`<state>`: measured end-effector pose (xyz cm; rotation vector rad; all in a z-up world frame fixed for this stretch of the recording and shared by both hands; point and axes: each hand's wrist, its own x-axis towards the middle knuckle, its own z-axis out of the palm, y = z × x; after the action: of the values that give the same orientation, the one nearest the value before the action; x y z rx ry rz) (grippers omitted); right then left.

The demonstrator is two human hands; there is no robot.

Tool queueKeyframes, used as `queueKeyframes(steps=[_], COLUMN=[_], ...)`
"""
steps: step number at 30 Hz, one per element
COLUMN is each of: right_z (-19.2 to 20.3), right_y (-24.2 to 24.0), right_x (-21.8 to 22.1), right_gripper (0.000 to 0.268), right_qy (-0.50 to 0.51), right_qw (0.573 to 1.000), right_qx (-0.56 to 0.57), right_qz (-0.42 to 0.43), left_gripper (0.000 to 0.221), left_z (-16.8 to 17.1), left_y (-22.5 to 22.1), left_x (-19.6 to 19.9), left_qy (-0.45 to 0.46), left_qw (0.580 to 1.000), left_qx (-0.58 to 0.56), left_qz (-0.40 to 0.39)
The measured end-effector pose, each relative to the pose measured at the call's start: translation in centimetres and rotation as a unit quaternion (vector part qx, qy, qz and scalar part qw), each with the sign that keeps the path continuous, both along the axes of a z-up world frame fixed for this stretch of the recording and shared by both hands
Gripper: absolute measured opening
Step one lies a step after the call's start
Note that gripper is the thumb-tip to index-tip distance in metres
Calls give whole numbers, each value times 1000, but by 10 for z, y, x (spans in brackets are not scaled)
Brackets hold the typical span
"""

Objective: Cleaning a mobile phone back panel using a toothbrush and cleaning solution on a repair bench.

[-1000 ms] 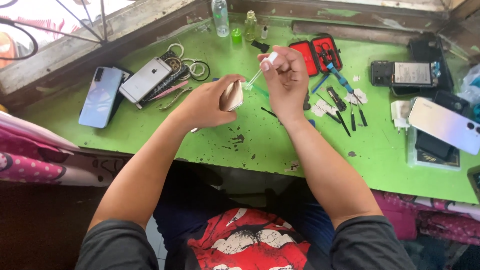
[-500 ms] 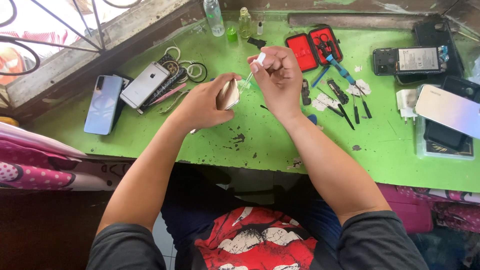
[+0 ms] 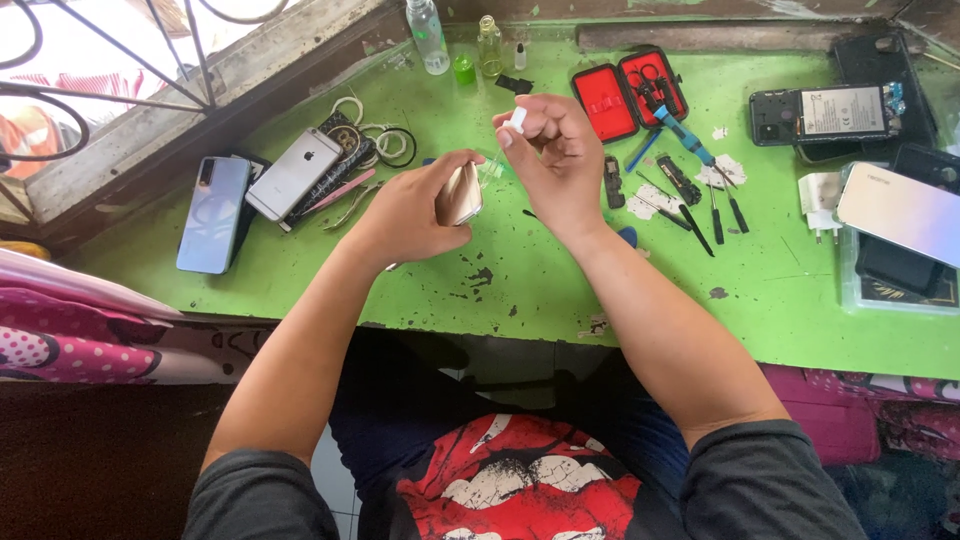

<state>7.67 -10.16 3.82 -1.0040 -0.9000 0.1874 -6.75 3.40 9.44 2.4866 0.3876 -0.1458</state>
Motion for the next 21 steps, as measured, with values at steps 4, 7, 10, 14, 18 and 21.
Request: queueKeyframes(steps=[4,7,10,14,18,21], right_z=[-2,0,-3,-1,-5,-5], right_y=[1,1,2,1,2,2], right_x=[0,0,2,1,2,3], right_gripper=[30,28,26,31,30,29], right_qy=[7,5,-6,9,-11,-22], right_qw=[1000,1000,1000,1000,1000,999], right_qx=[-3,-8,-1,-12,-4,-7], right_qz=[0,-5,-3,-12,-19,-28], left_gripper=[79,80,79,79,80,80], left_z=[-6,-2,-4,-3,-4,-4], left_y=[1,-2,-2,-4,-5,-5], left_x=[1,1,1,1,0,0], left_qy=[-4,5,-3,-5,-3,-10], left_qw=[1000,1000,999,999,999,999], left_qx=[19,19,30,32,41,44], left_qz=[1,5,-10,-11,-10,-13])
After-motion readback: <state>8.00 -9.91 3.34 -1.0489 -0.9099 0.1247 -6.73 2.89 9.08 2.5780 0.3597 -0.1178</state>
